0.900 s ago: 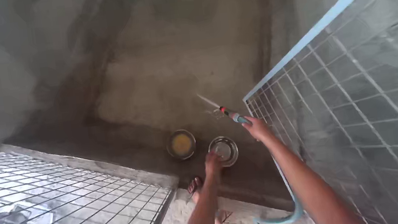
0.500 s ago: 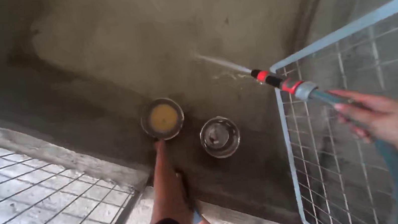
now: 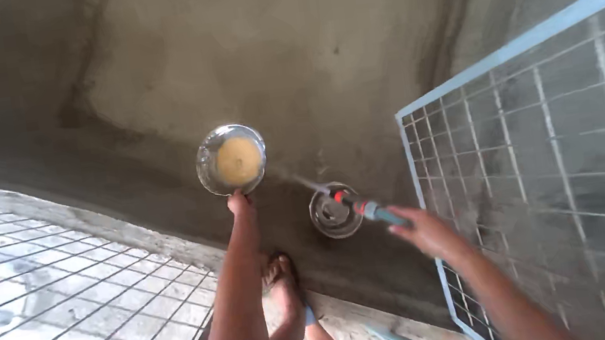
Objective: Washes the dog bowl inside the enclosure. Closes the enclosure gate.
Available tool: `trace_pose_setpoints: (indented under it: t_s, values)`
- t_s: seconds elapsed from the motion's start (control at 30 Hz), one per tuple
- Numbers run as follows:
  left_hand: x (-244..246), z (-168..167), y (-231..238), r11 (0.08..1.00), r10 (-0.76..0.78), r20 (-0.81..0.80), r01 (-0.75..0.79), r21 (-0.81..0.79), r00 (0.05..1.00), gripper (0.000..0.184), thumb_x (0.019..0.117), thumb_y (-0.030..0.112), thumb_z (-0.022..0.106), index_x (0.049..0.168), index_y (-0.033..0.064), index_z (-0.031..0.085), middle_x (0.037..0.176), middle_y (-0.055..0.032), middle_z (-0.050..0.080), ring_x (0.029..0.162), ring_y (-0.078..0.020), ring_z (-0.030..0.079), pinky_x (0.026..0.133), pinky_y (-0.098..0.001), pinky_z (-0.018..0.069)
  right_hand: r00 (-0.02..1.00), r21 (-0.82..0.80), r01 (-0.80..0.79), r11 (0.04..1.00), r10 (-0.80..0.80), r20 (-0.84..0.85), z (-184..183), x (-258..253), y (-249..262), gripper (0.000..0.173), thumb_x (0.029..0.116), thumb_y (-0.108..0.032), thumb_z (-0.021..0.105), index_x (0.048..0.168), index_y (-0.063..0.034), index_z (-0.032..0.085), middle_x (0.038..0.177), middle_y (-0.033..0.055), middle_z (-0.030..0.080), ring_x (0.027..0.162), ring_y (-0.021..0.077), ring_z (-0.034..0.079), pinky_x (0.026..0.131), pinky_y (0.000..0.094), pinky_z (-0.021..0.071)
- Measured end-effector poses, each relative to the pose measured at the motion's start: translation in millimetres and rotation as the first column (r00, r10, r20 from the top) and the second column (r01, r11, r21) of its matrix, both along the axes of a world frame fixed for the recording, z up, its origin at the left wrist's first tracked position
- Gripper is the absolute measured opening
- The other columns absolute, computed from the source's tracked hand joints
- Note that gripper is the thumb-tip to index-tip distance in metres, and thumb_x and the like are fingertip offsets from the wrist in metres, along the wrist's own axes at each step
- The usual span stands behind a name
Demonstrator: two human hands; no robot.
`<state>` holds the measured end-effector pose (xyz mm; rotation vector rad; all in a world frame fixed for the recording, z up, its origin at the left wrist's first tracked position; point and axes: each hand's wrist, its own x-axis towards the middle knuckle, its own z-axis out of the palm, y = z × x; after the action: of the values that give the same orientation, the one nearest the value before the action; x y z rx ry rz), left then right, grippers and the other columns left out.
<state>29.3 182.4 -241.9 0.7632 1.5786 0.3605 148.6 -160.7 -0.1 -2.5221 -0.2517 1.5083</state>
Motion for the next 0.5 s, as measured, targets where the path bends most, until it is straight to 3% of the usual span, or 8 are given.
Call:
trace_pose_setpoints:
  t_s: [0.1,0.23,0.37,0.5]
  values:
    - [10.9,72.6,34.2,0.992,0.038,0.047,-0.043,0.118,0.998,0.024,0.1048,0.01,0.047,0.127,0.0,0.048,0.09,-0.011,0.052,0.064,-0.0152,0.052,0.059,-0.0299,0.0493,0.992,0.059,-0.095,0.994,0.099,-0.084,7.1,-43.1,20.3,0.056,0.1004,-0.022,0.067,0.153,-0.0126,0.049,0.137,0.0224,0.062,0.126,0.0395,0.061,0.109,0.0575,0.0446]
    - [8.4,157.9,45.7,0.969,0.038,0.001,-0.037,0.245,0.999,0.033,0.1066,0.011,0.045,0.137,-0.0012,0.049,0.111,-0.0217,0.06,0.082,-0.0241,0.062,0.073,-0.0391,0.0555,0.989,0.146,-0.114,0.983,0.126,-0.08,19.9,-68.5,34.8,0.054,0.0991,-0.021,0.067,0.151,-0.0154,0.053,0.136,0.0198,0.064,0.125,0.037,0.062,0.109,0.0566,0.0456]
    - [-4.8,234.1,9.9,0.967,0.007,0.028,-0.014,0.256,1.0,0.037,0.1073,0.01,0.046,0.141,-0.0043,0.046,0.119,-0.0269,0.06,0.092,-0.0292,0.065,0.08,-0.0414,0.056,0.997,0.178,-0.014,0.984,-0.001,0.081,35.4,-62.8,39.0,0.052,0.1013,-0.022,0.063,0.151,-0.0115,0.052,0.131,0.0223,0.066,0.12,0.0398,0.064,0.104,0.0598,0.0479]
    - [-20.7,296.8,-49.6,0.989,-0.111,0.12,0.099,0.106,0.987,0.038,0.1068,0.007,0.047,0.142,-0.0066,0.042,0.119,-0.0274,0.06,0.094,-0.0292,0.065,0.082,-0.041,0.0563,0.988,0.179,-0.001,0.984,-0.026,0.149,58.1,-65.3,44.3,0.054,0.1014,-0.021,0.064,0.152,-0.0117,0.05,0.133,0.0231,0.065,0.122,0.0407,0.063,0.106,0.0592,0.0468]
